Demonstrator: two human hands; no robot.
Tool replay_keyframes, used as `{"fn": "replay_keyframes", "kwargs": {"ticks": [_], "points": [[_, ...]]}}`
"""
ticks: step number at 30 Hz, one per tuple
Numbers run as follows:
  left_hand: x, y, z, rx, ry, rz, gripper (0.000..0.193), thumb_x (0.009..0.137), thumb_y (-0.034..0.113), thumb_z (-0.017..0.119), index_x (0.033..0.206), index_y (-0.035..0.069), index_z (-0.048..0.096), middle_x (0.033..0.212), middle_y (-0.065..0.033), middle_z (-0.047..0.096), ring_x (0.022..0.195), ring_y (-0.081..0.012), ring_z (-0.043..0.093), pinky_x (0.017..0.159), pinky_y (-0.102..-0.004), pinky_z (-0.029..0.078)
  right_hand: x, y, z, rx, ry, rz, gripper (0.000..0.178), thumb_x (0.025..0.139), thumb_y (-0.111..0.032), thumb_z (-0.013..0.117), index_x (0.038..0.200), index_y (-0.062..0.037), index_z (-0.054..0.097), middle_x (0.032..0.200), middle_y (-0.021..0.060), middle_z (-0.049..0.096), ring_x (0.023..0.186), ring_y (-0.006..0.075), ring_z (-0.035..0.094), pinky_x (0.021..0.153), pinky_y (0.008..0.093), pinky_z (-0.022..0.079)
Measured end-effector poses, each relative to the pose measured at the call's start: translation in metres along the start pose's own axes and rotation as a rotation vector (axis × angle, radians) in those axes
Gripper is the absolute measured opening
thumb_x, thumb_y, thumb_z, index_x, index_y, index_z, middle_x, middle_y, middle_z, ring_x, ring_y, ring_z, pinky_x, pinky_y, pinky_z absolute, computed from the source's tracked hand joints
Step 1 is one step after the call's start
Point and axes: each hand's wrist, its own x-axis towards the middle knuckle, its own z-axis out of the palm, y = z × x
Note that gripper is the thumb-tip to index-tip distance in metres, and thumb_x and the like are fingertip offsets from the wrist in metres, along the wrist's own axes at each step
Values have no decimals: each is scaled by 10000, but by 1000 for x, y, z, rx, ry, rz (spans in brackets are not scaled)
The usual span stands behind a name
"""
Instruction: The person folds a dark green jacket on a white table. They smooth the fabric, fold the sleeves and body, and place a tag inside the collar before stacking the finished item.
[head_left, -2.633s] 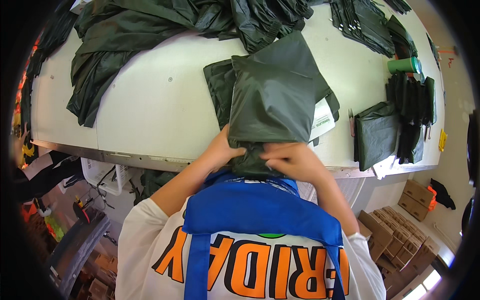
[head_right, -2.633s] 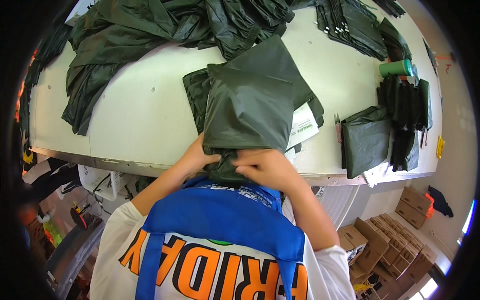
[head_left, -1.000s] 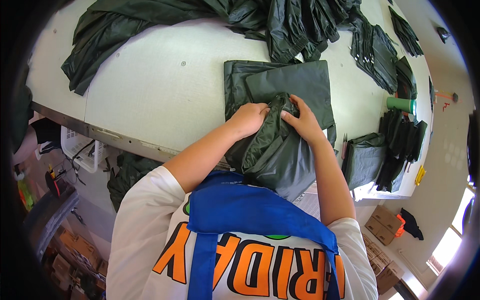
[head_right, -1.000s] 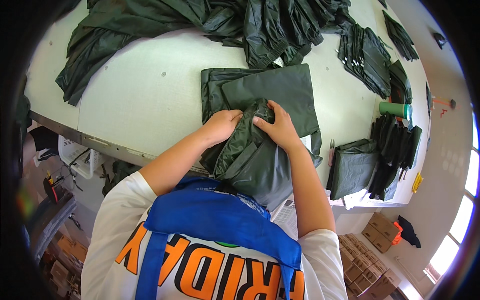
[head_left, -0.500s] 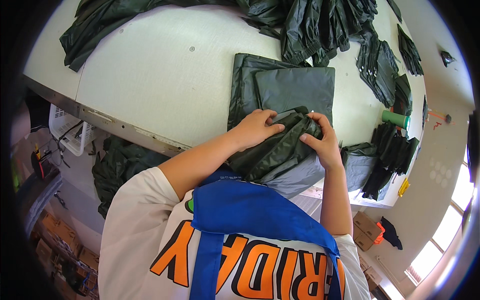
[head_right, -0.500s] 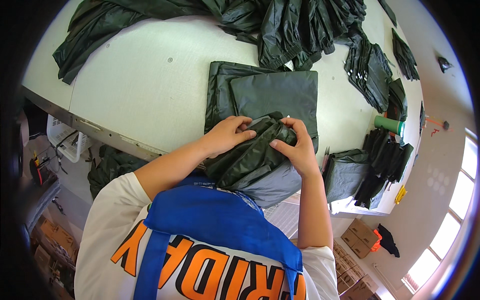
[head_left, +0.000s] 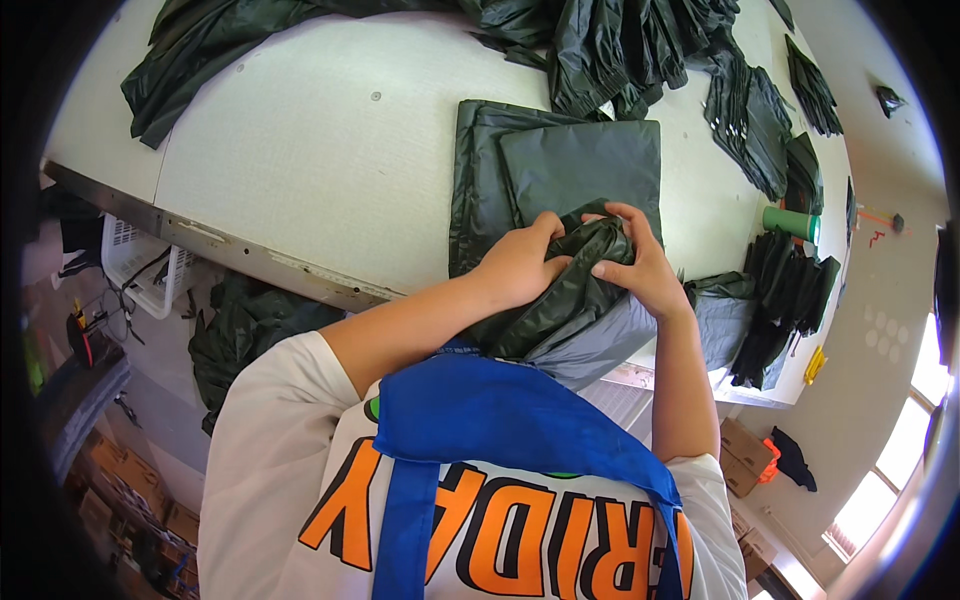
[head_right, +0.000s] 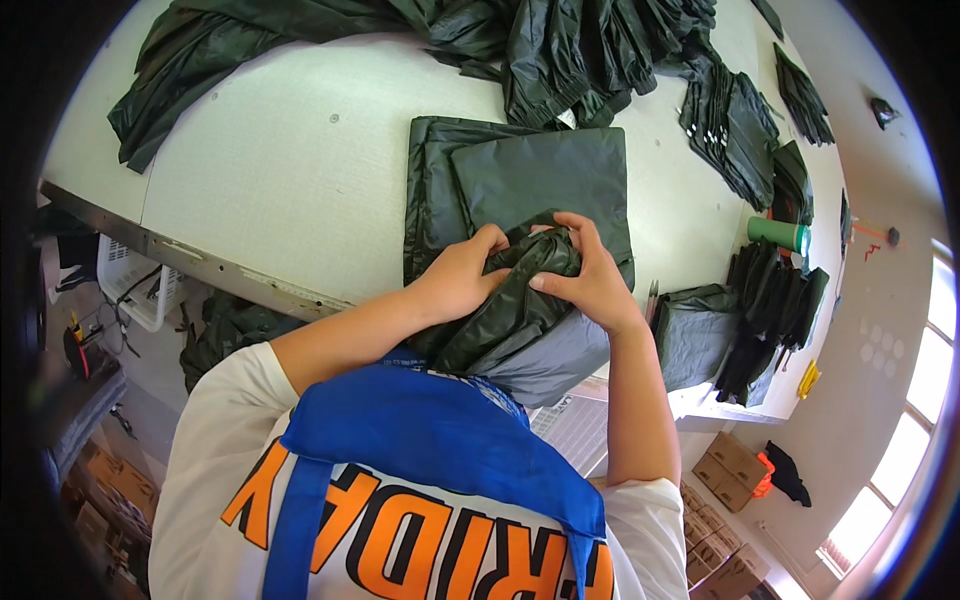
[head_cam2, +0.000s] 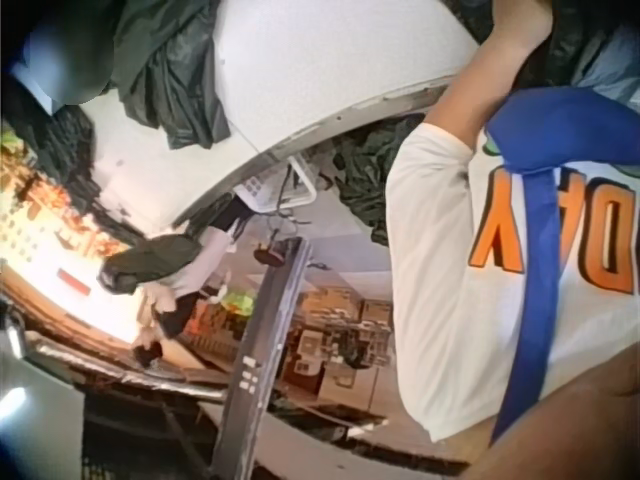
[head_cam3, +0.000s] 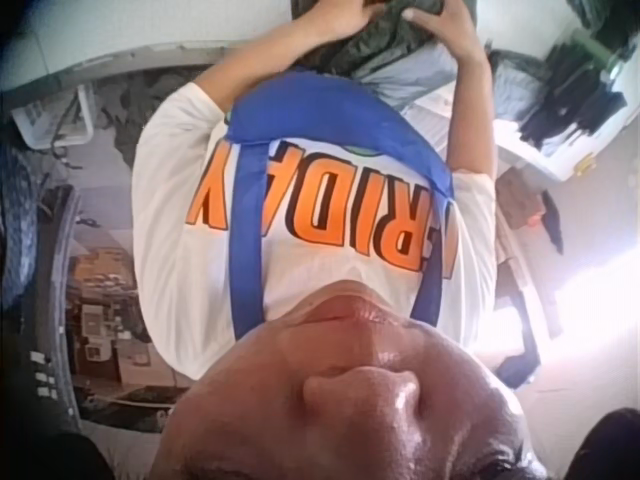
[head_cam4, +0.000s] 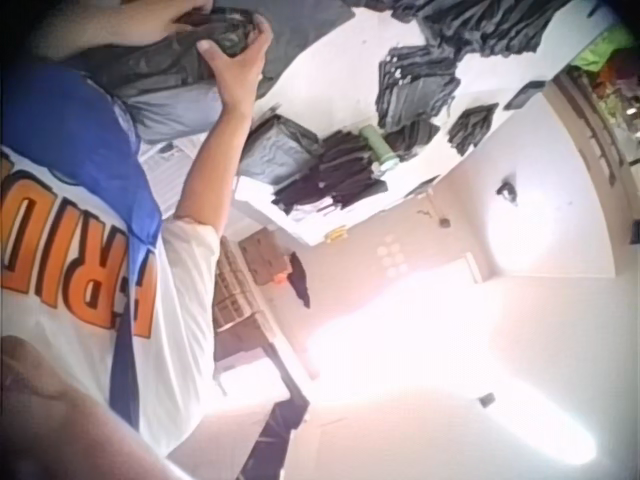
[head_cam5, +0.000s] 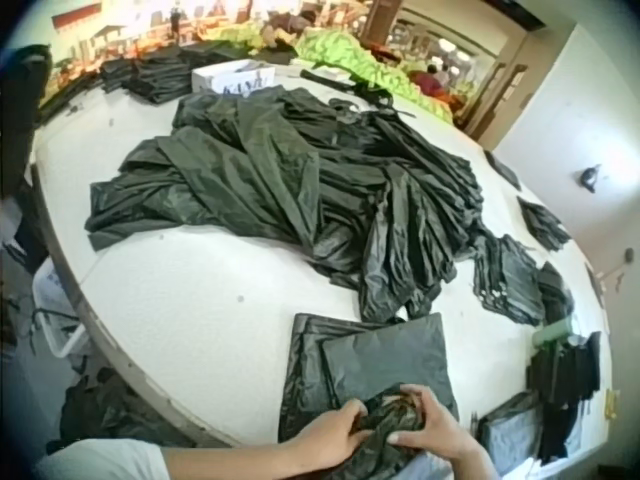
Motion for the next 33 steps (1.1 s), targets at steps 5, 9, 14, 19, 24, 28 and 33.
{"fn": "replay_keyframes", "kwargs": {"ticks": [5,9,14,19,24,28,33], "points": [[4,2,-14,-574,-241,-298,254,906,187,589,1081,4,568,938,-86,662,866,-221,640,767,-328,487,-2,4,-5,-35,37,83,443,669,-57,769,1071,-15,589,924,43,618,868,121,576,824,266,461],[16,-20,-9,-655,-433,-476,251,920,200,557,1050,12,660,960,-82,675,810,-174,630,736,-307,501,-6,5,-1,13,85,43,381,682,-28,756,1033,-8,608,890,29,634,833,105,586,785,249,473],[51,-24,-9,342,-691,-21,221,838,167,580,991,60,697,960,-192,677,877,-277,666,757,-395,502,-11,7,-2,192,97,63,353,702,-2,736,1027,13,599,869,39,663,791,91,598,758,230,488],[43,1,-8,635,-499,67,196,826,123,551,950,48,682,930,-205,664,895,-359,642,782,-417,497,-17,16,-8,161,110,33,354,714,-23,734,1040,5,600,867,31,661,792,97,597,755,240,486],[17,-33,2,182,-99,67,133,832,81,592,950,39,636,807,-142,638,752,-239,618,687,-339,474,-17,25,-17,-11,128,33,389,732,-106,747,1083,-22,604,988,83,616,923,161,583,836,291,458],[12,-39,14,-418,-46,-216,146,817,23,636,954,37,586,681,-67,557,635,-113,522,596,-262,419,-12,30,-13,-247,182,-27,414,740,-169,761,1108,-58,607,1060,159,582,984,272,582,862,330,454],[22,-20,6,178,257,63,163,798,48,640,924,87,545,621,-77,521,580,-190,549,529,-325,406,-11,30,7,-630,311,-207,399,728,-151,740,1097,-80,606,1017,130,613,1010,302,550,848,380,431]]}}
